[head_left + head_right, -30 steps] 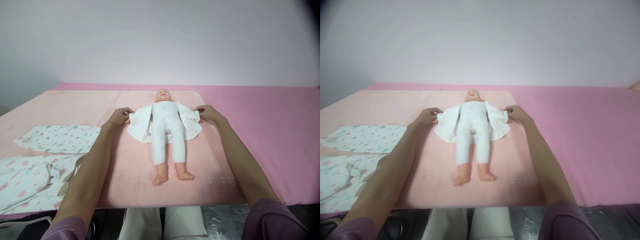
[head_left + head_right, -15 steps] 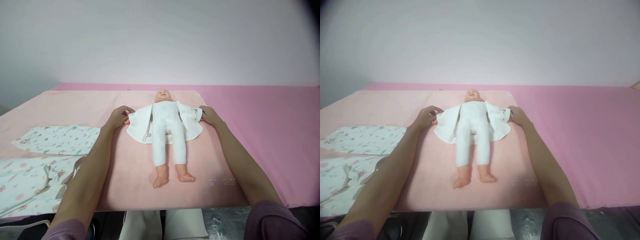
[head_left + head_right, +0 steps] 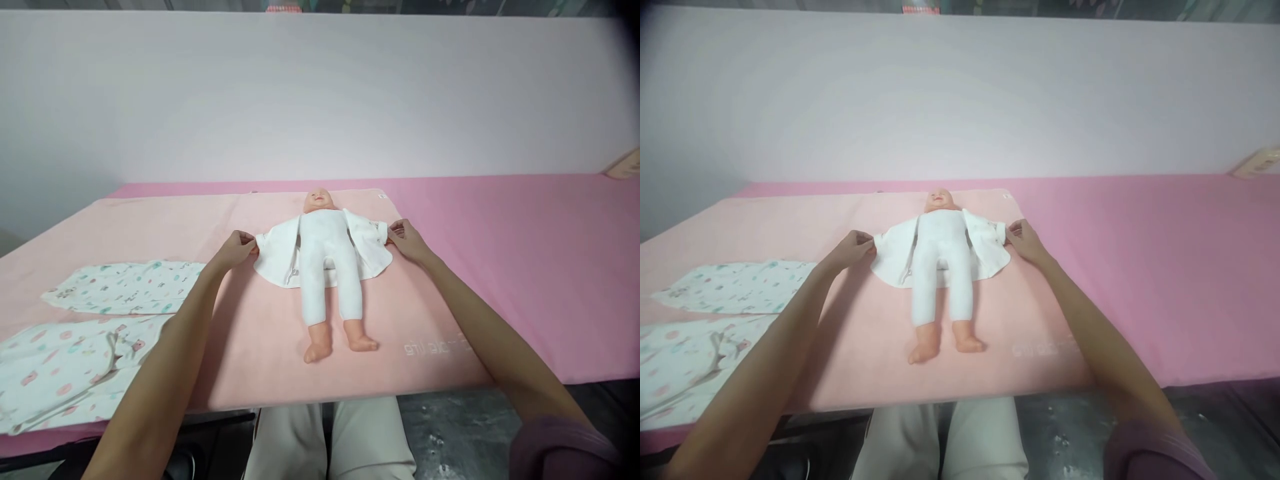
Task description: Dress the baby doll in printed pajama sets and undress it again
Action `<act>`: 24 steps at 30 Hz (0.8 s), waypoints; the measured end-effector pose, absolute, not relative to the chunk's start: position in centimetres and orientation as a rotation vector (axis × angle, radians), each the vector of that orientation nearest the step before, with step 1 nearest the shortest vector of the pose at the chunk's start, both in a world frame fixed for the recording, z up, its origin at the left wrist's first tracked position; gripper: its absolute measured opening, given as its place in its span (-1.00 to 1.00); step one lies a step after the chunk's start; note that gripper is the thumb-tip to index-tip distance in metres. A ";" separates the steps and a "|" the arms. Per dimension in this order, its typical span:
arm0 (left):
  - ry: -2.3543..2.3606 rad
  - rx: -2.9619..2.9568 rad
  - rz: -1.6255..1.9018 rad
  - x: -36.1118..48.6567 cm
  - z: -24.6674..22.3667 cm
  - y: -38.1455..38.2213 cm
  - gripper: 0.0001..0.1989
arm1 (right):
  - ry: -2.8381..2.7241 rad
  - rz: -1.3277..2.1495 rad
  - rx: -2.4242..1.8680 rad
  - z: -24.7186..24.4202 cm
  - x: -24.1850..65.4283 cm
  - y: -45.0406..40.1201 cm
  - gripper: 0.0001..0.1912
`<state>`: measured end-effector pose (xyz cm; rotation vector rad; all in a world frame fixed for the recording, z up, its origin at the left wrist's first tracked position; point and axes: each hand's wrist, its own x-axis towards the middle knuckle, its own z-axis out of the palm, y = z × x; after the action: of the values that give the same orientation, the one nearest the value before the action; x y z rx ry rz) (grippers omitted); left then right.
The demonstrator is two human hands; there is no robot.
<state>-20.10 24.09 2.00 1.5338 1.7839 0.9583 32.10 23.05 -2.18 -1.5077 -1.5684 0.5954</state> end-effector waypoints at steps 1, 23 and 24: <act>1.772 1.531 0.982 -19.9 1.7 23.6 -0.70 | -1.575 0.590 -1.487 -2.3 31.8 22.6 -0.59; 1.737 1.893 1.011 -19.9 -0.6 21.3 -0.69 | -1.659 0.324 -1.385 -3.2 30.6 20.5 -0.78; 1.782 1.859 1.019 -19.8 -0.6 21.3 -0.72 | -1.659 0.327 -1.392 -3.2 30.7 20.5 -0.78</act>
<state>-19.80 21.30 -0.58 1.8588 1.7815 1.0186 30.66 20.47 -3.23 -1.3920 -1.6589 0.3269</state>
